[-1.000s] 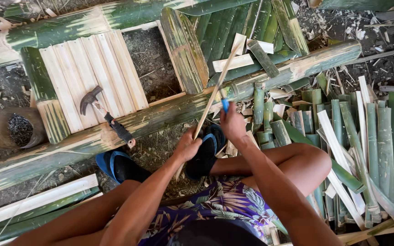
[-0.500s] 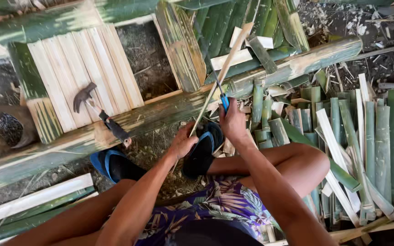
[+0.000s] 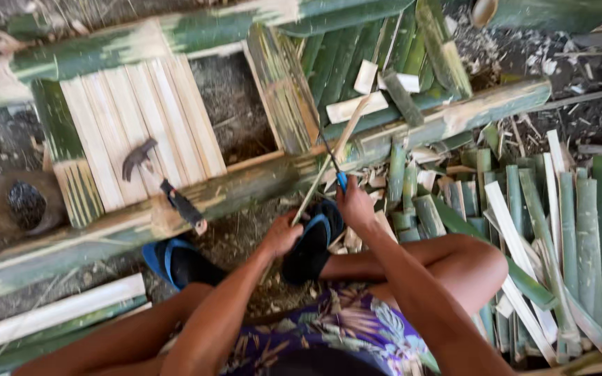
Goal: The person assembles a bamboo frame by placing thin bamboo strips into a rectangular frame, cutting them to size with a knife, and securing them with a hammer and nails. The person repeatedly picks up strips, cuts them, and hammers them into place.
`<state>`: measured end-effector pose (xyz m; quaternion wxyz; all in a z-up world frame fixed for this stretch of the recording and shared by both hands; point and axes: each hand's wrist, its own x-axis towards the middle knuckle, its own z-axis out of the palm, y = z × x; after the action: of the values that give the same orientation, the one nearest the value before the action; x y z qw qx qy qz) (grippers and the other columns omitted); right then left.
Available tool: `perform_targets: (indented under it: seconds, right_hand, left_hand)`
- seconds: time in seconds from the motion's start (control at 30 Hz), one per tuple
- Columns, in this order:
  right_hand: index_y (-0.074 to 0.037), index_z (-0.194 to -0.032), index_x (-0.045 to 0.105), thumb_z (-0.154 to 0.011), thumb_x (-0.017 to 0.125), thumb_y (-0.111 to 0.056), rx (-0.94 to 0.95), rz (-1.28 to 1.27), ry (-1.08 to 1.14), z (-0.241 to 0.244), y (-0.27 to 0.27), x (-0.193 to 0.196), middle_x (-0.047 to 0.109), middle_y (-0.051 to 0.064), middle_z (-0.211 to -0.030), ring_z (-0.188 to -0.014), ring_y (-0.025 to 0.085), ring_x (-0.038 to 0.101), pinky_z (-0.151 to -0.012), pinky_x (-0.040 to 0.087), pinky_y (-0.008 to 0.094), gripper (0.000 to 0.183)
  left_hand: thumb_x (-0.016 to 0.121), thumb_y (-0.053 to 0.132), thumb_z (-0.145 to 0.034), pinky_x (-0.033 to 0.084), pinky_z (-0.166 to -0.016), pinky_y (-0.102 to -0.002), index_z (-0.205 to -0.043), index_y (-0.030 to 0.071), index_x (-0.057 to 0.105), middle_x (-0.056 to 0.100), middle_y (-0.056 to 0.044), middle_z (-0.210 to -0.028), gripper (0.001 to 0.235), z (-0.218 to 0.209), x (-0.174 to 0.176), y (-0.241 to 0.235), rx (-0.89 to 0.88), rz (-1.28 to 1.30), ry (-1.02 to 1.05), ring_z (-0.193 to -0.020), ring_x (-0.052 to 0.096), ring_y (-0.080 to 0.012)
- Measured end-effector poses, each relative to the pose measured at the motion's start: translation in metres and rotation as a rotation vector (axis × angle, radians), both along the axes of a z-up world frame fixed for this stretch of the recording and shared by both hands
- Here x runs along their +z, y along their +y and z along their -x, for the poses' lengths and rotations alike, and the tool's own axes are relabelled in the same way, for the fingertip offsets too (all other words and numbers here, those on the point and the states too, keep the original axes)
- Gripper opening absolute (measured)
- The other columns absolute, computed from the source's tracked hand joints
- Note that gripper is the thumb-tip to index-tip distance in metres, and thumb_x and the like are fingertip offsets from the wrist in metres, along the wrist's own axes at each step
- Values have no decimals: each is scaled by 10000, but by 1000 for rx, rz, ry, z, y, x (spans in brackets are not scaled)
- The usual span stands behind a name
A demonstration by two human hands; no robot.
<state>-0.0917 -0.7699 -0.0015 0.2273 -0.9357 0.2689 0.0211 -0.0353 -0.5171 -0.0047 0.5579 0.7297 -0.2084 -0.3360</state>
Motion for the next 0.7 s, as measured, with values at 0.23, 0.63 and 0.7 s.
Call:
perform_targets:
  seconds: [0.23,0.63,0.7]
  right_hand:
    - [-77,-1239,529,-1004,557,-391,-106,-10,3,-29,-23,22,706,297,-906,-783,528,668,-695,537,634,393]
    - [-30,-1276,625,-926,693,-178,186,-704,-147,-113,131,56,760,151,-1038,-935,259,736,-815,573,403,386]
    - [-13,-1253,655,-981,672,-166,131,-844,-162,-156,147,30,775,148,-1092,-958,217,732,-822,574,376,312]
  left_hand:
    - [650,421,-1021,511,-898,-493,-1450,42,547,668,-244,-1296,581,-31,-21,9,91,-117,-228,-1104,645,-384]
    - [565,318,-1052,542,-951,-461,-1523,26,391,598,-214,-1380,580,-169,52,11,653,-101,104,-1116,642,-282]
    - [606,243,-1037,521,-970,-481,-1512,2,380,594,-218,-1398,578,-183,46,26,701,24,-105,-1153,645,-314]
